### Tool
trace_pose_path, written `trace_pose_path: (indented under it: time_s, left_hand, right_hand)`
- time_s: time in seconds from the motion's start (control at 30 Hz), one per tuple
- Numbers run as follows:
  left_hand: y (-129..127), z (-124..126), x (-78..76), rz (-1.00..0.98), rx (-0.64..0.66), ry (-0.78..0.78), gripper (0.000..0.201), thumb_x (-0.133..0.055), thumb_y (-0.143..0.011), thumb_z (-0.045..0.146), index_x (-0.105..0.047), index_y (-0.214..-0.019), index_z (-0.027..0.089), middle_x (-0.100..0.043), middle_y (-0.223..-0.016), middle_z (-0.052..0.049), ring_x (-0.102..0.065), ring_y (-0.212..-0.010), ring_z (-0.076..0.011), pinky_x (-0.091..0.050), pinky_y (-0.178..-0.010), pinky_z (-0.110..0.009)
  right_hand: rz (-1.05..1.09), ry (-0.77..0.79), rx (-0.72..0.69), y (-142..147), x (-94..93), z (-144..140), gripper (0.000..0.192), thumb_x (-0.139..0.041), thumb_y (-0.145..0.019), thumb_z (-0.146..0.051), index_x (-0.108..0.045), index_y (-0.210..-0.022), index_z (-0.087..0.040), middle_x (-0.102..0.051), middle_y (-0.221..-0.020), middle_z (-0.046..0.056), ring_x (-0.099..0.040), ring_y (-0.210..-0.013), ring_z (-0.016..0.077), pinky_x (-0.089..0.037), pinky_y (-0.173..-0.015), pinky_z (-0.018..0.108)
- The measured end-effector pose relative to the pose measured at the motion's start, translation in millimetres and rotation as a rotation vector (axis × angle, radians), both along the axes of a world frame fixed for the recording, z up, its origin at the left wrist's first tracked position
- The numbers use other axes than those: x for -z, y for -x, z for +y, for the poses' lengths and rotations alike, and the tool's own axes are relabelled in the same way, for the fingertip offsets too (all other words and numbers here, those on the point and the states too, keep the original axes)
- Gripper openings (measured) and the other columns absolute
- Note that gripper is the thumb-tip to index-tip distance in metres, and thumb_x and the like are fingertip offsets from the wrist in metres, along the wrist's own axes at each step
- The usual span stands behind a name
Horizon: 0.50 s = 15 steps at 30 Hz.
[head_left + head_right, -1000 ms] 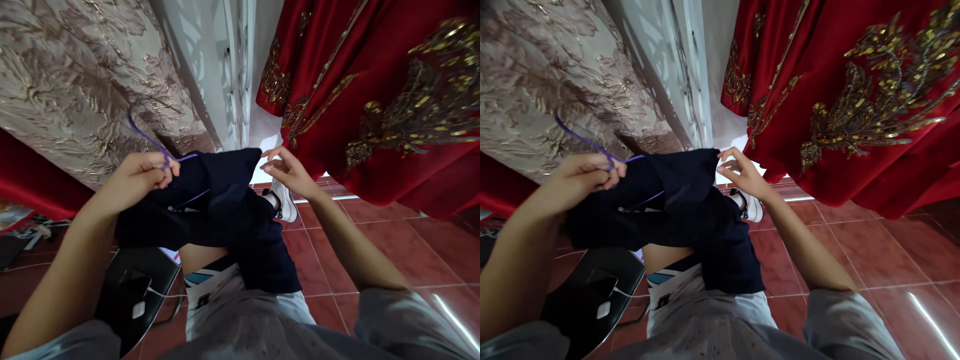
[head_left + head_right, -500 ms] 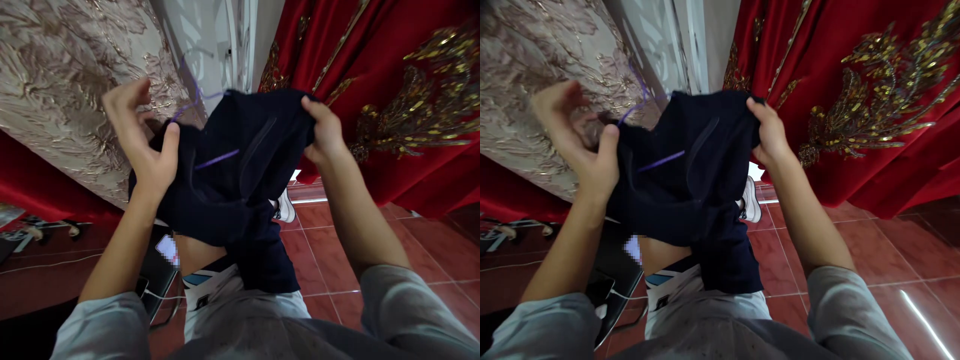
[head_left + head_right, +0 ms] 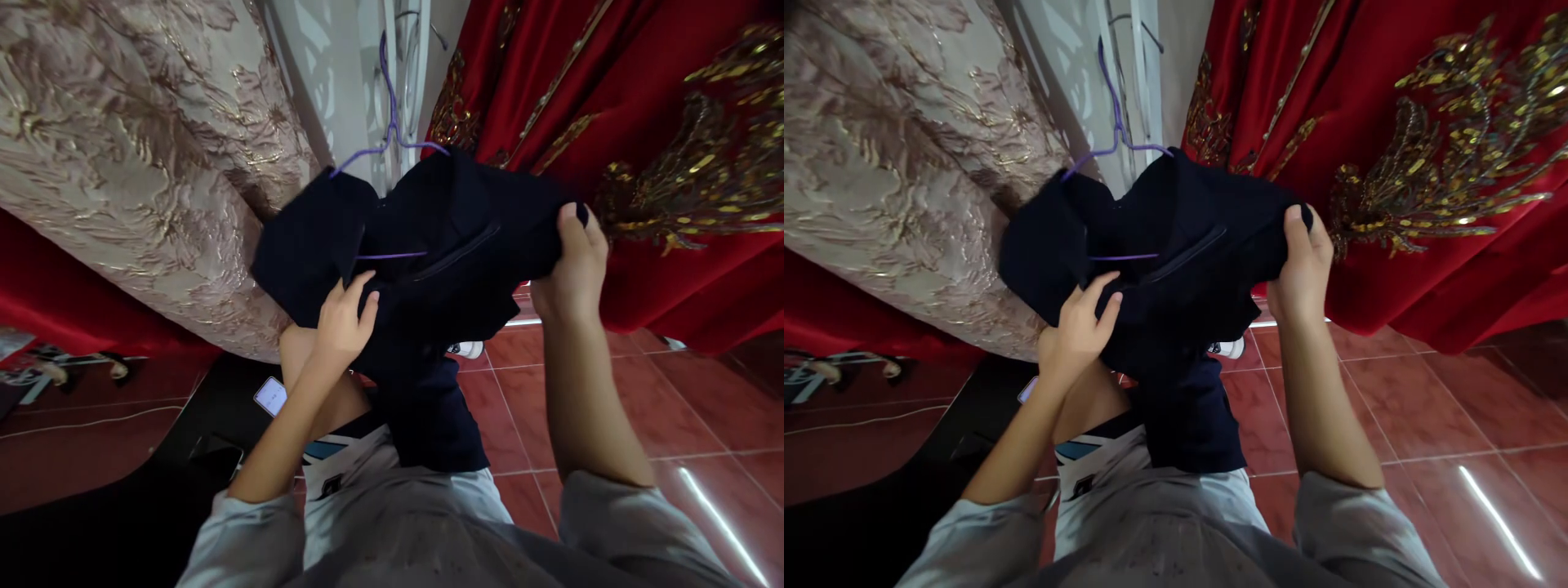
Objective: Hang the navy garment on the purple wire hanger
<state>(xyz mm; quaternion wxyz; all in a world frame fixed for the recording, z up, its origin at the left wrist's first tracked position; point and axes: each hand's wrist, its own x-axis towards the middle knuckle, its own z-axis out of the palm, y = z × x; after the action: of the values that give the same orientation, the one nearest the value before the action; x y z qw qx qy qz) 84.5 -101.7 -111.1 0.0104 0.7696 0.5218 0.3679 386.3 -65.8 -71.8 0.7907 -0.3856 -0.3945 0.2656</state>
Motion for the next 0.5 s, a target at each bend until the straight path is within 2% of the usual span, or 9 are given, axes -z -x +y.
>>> trace_pose_path:
  time_s: [0.1, 0.13, 0.2, 0.23, 0.3, 0.33, 0.37, 0.4, 0.5]
  left_hand:
    - [-14.3, -18.5, 22.1, -0.281, 0.032, -0.050, 0.023, -0.056, -0.105, 0.025, -0.072, -0.121, 0.023, -0.077, -0.110, -0.005, -0.072, -0.096, -0.0218, -0.056, -0.092, -0.036]
    - [-20.7, -24.7, 29.0, -0.380, 0.024, -0.058, 0.020, -0.057, -0.104, 0.023, -0.073, -0.117, 0.023, -0.076, -0.108, -0.005, -0.070, -0.094, -0.0206, -0.055, -0.089, -0.034]
    - [-34.6, -35.0, 40.9, -0.595, -0.026, -0.057, 0.020, -0.059, -0.102, 0.022, -0.070, -0.119, 0.024, -0.072, -0.101, -0.005, -0.067, -0.086, -0.0183, -0.054, -0.079, -0.030]
    - [-41.5, -38.9, 45.1, -0.698, -0.048, -0.047, 0.022, -0.060, -0.101, 0.023, -0.067, -0.122, 0.024, -0.068, -0.094, -0.003, -0.065, -0.079, -0.0166, -0.053, -0.073, -0.028]
    - [-53.4, -44.5, 49.2, -0.849, -0.045, -0.003, 0.031, -0.062, -0.100, 0.026, -0.059, -0.131, 0.025, -0.059, -0.084, 0.000, -0.059, -0.068, -0.0138, -0.051, -0.065, -0.026]
    - [-57.7, -46.6, 49.3, -0.890, -0.022, 0.018, 0.035, -0.063, -0.100, 0.027, -0.055, -0.134, 0.025, -0.058, -0.084, 0.000, -0.059, -0.068, -0.0136, -0.051, -0.066, -0.026]
    - [-60.9, -48.4, 48.5, -0.916, 0.004, 0.036, 0.039, -0.064, -0.099, 0.028, -0.052, -0.135, 0.026, -0.060, -0.088, -0.001, -0.062, -0.072, -0.0142, -0.054, -0.069, -0.027]
    - [-62.9, -50.2, 47.1, -0.931, 0.024, 0.049, 0.042, -0.065, -0.098, 0.028, -0.049, -0.137, 0.026, -0.063, -0.095, -0.003, -0.065, -0.078, -0.0154, -0.057, -0.074, -0.029]
    - [-63.6, -55.5, 43.0, -0.964, 0.003, 0.051, 0.047, -0.065, -0.097, 0.026, -0.043, -0.138, 0.026, -0.067, -0.113, -0.009, -0.071, -0.089, -0.0177, -0.061, -0.081, -0.033]
  right_hand:
    - [-0.168, -0.057, 0.464, 30.7, 19.6, -24.4, 0.021, -0.068, -0.092, -0.030, -0.069, -0.113, -0.028, -0.065, -0.128, 0.007, -0.061, -0.125, 0.0231, -0.047, -0.111, 0.037]
    - [-0.145, -0.022, 0.546, 44.5, 30.8, -36.1, 0.027, -0.070, -0.091, -0.029, -0.066, -0.118, -0.032, -0.062, -0.133, 0.007, -0.060, -0.123, 0.0236, -0.049, -0.105, 0.038]
    - [-0.041, 0.047, 0.624, 74.4, 58.3, -59.7, 0.016, -0.074, -0.088, -0.033, -0.064, -0.101, -0.030, -0.064, -0.111, 0.005, -0.063, -0.098, 0.0226, -0.052, -0.092, 0.039]
    - [-0.042, 0.132, 0.530, 89.2, 72.3, -69.5, 0.014, -0.072, -0.090, -0.038, -0.062, -0.090, -0.028, -0.062, -0.096, 0.004, -0.062, -0.089, 0.0216, -0.053, -0.087, 0.038]
    - [-0.165, 0.336, -0.087, 115.6, 94.1, -81.7, 0.035, -0.063, -0.095, -0.054, -0.059, -0.076, -0.024, -0.060, -0.077, 0.003, -0.060, -0.074, 0.0201, -0.053, -0.074, 0.036]
    - [-0.192, 0.415, -0.341, 126.3, 100.2, -83.8, 0.045, -0.059, -0.096, -0.060, -0.059, -0.073, -0.022, -0.061, -0.073, 0.004, -0.060, -0.071, 0.0199, -0.052, -0.071, 0.035]
    - [-0.189, 0.469, -0.515, 135.0, 103.0, -83.8, 0.051, -0.057, -0.095, -0.066, -0.059, -0.070, -0.021, -0.062, -0.071, 0.005, -0.061, -0.070, 0.0198, -0.052, -0.069, 0.034]
    - [-0.150, 0.500, -0.581, 141.5, 102.8, -82.5, 0.056, -0.058, -0.093, -0.071, -0.060, -0.069, -0.020, -0.063, -0.070, 0.005, -0.061, -0.070, 0.0196, -0.052, -0.069, 0.033]
    - [0.018, 0.500, -0.494, 147.9, 94.4, -77.7, 0.057, -0.071, -0.084, -0.072, -0.059, -0.066, -0.020, -0.062, -0.064, 0.003, -0.059, -0.065, 0.0161, -0.049, -0.066, 0.030]
